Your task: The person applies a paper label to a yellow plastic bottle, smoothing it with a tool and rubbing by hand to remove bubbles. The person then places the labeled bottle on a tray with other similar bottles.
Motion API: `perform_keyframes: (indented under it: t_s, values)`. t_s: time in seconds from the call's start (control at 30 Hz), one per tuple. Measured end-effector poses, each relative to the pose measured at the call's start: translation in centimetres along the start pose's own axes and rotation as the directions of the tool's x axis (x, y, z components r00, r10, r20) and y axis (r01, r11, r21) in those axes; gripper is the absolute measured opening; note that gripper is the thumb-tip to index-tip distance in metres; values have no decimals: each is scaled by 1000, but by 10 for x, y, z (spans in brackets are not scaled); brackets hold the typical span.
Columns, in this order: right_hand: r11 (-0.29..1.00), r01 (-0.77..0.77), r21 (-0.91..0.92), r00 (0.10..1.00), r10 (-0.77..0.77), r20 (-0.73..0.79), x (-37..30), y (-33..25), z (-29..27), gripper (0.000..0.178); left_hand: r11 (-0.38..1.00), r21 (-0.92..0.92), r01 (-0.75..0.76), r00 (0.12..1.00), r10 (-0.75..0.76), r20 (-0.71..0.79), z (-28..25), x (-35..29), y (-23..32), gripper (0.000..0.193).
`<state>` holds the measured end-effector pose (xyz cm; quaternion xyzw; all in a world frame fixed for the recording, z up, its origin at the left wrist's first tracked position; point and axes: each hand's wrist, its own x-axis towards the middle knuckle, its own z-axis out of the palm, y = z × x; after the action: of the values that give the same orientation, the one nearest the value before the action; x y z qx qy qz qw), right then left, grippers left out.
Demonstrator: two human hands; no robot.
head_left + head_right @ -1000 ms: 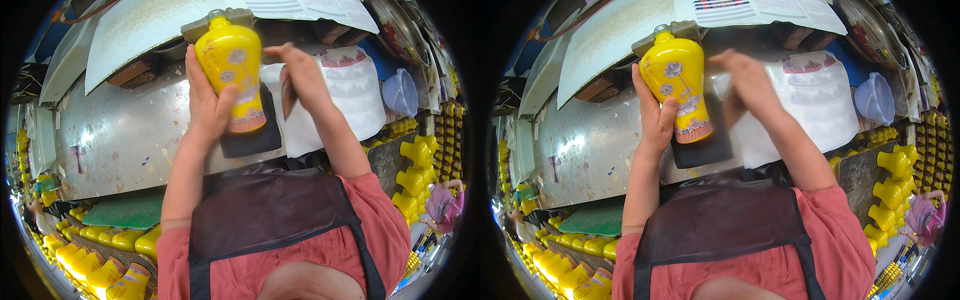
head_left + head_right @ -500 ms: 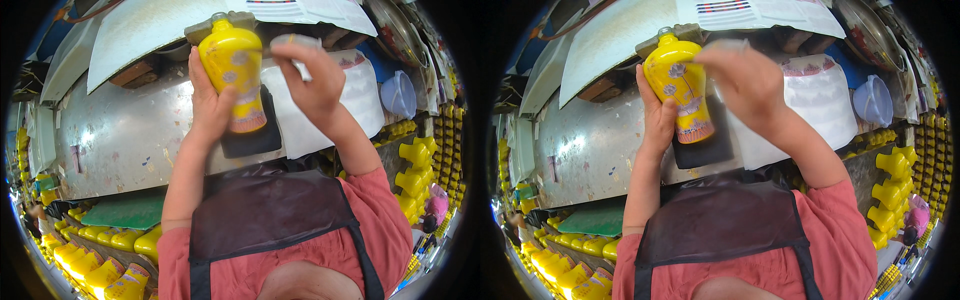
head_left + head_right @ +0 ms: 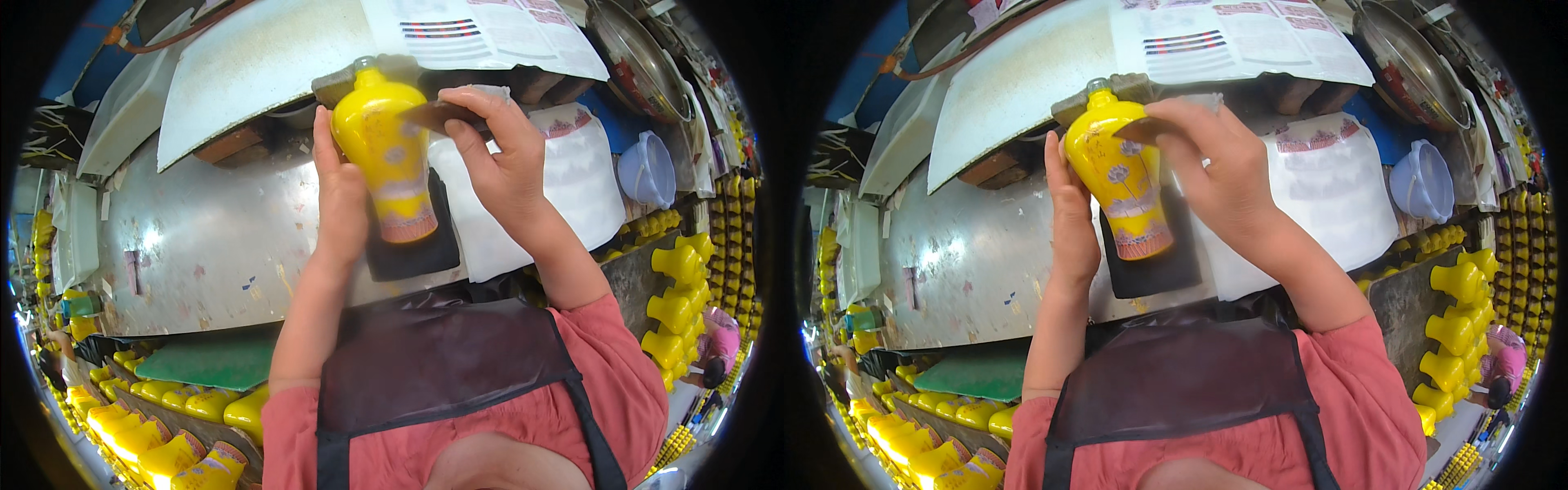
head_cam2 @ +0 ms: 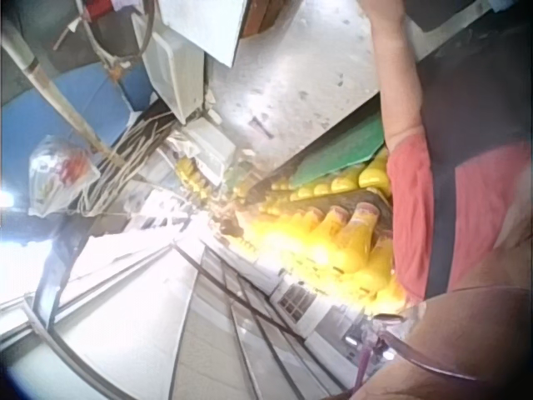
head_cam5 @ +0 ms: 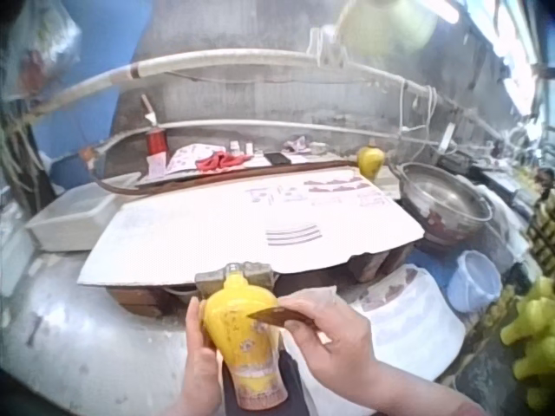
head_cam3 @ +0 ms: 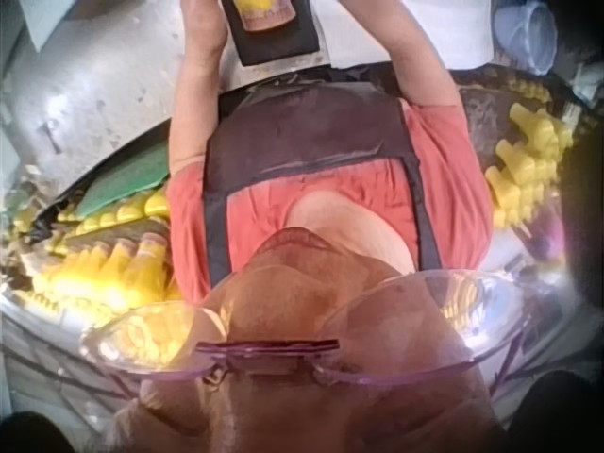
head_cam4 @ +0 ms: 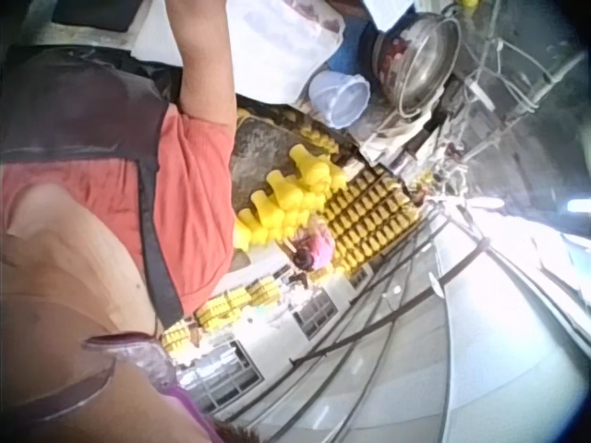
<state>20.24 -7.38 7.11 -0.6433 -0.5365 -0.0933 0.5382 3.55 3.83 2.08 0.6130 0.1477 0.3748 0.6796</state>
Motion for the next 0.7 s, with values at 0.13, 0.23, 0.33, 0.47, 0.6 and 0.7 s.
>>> perform_keyframes:
  t_s: [0.13, 0.23, 0.33, 0.47, 0.6, 0.7]
  values:
    - [945, -325, 46, 929, 310, 203, 7, -9, -6, 21, 873, 483, -72, 985, 140, -105, 0, 20, 4, 79]
    - [961, -273, -39, 934, 275, 230, 8, -15, 1, 34, 813, 576, -85, 983, 165, -87, 1, 36, 9, 63]
    - [967, -255, -14, 938, 251, 237, 13, -13, 15, 47, 837, 547, -27, 974, 145, -173, 8, 46, 11, 44]
    - [934, -353, -52, 877, 350, 330, 20, -9, 20, 55, 885, 462, 49, 968, 71, -239, 10, 52, 11, 38]
    - [908, -420, 10, 846, 388, 365, 20, -7, 19, 58, 934, 335, 121, 961, -26, -275, 9, 56, 10, 35]
    - [903, -426, 51, 848, 379, 371, 19, -5, 21, 59, 940, 309, 145, 957, -54, -284, 9, 57, 10, 33]
